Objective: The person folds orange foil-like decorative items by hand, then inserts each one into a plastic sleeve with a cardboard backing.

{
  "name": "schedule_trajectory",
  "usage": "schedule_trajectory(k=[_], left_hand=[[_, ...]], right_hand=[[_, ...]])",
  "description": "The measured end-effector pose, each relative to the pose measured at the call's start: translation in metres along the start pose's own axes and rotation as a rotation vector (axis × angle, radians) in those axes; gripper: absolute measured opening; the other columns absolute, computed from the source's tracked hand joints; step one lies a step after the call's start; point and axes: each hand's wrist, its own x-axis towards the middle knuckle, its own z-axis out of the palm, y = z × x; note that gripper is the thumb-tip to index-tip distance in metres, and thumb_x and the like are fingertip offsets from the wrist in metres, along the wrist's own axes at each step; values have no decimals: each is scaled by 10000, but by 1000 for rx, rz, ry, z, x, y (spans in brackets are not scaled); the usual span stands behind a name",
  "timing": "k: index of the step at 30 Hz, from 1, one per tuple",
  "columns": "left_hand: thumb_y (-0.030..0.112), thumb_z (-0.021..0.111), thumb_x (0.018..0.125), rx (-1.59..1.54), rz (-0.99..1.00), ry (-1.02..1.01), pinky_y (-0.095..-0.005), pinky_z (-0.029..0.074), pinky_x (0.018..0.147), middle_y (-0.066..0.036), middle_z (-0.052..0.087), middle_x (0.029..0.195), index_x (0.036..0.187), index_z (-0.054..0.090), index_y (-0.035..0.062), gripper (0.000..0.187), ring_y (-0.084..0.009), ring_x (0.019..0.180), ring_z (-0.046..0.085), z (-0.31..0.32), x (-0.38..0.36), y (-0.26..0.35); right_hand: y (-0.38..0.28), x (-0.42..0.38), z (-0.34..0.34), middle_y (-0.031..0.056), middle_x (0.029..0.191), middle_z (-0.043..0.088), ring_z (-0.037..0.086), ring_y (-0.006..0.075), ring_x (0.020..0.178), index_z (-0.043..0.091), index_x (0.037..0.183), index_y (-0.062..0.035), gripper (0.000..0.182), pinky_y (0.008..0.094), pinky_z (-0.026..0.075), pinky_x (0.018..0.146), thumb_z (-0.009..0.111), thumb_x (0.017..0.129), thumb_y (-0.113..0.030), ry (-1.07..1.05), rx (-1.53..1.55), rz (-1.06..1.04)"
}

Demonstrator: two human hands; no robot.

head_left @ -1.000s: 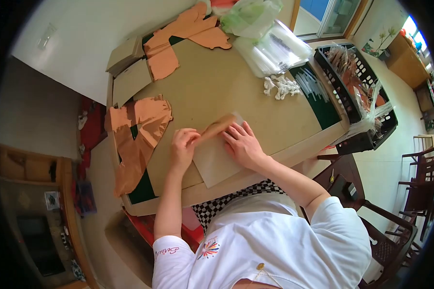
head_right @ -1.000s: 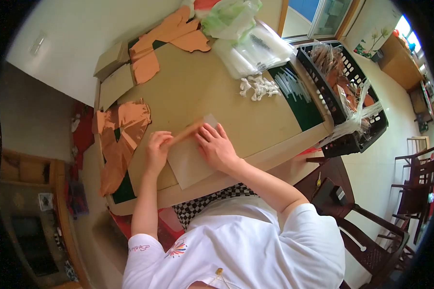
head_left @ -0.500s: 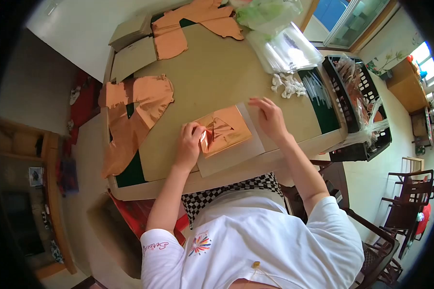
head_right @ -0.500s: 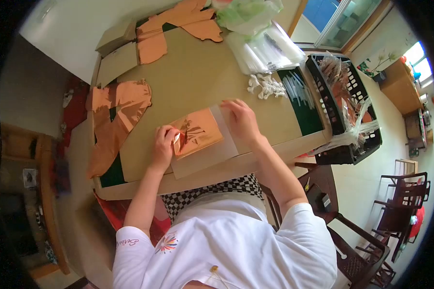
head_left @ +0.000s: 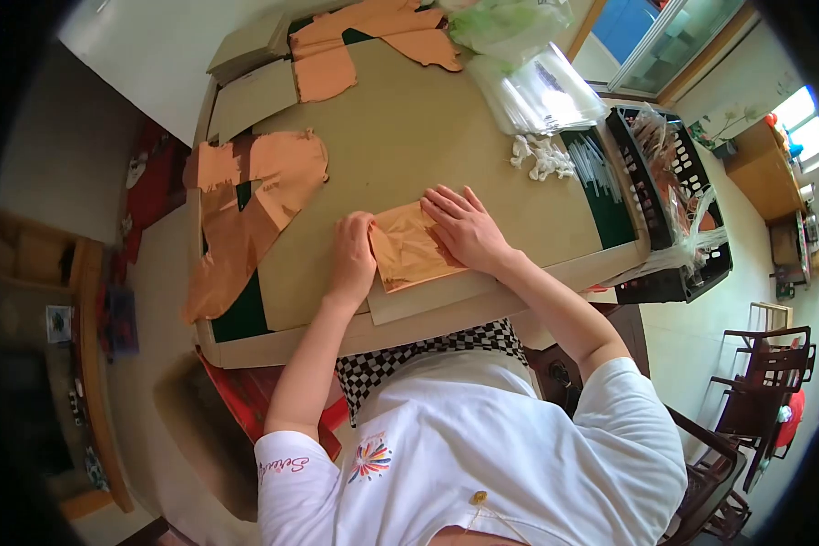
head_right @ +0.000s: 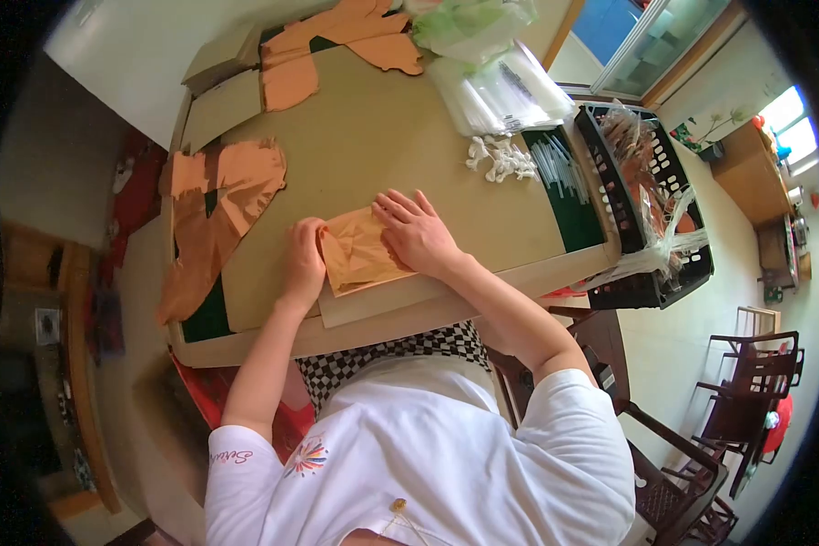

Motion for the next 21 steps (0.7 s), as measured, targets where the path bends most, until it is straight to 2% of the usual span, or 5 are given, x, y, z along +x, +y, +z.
schedule_trajectory(k=[2, 8, 11, 15, 21], left_hand=[[11, 478, 870, -35, -113, -2, -423, 394, 979, -153, 522, 1204, 1176, 484, 20, 306, -341, 1151, 479, -4, 10, -3], [333, 498, 953, 234, 47, -242, -491, 179, 1155, -183, 310, 1503, 1428, 367, 41, 572, -327, 1413, 244, 35, 15, 43], [439, 508, 931, 260, 76, -276, -531, 135, 1155, -180, 277, 1522, 1443, 358, 54, 658, -321, 1429, 215, 40, 5, 40], [395, 517, 942, 248, 102, -278, -545, 158, 1141, -179, 279, 1517, 1441, 355, 80, 612, -332, 1421, 226, 36, 4, 41], [380, 513, 946, 233, 119, -305, -543, 158, 1141, -159, 272, 1525, 1433, 380, 105, 575, -332, 1420, 228, 30, 8, 37]], right_hand=[[2, 0, 3, 109, 1418, 453, 357, 269, 1363, 463, 1364, -47, 483, 512, 251, 1120, 529, 920, -224, -4, -18, -2], [3, 2, -1, 136, 1409, 457, 370, 276, 1354, 490, 1353, -72, 471, 475, 278, 1117, 552, 911, -225, -6, -7, -10], [24, 8, -1, 141, 1278, 545, 470, 289, 1239, 593, 1232, -111, 378, 413, 375, 1043, 605, 868, -213, 105, 587, 235], [46, 24, -28, 85, 983, 587, 540, 285, 980, 628, 923, -88, 146, 394, 443, 859, 644, 813, -183, 3, 144, 180], [49, 51, -13, 68, 938, 609, 562, 273, 986, 636, 892, -86, 137, 409, 448, 843, 632, 808, -194, -63, 136, 215]])
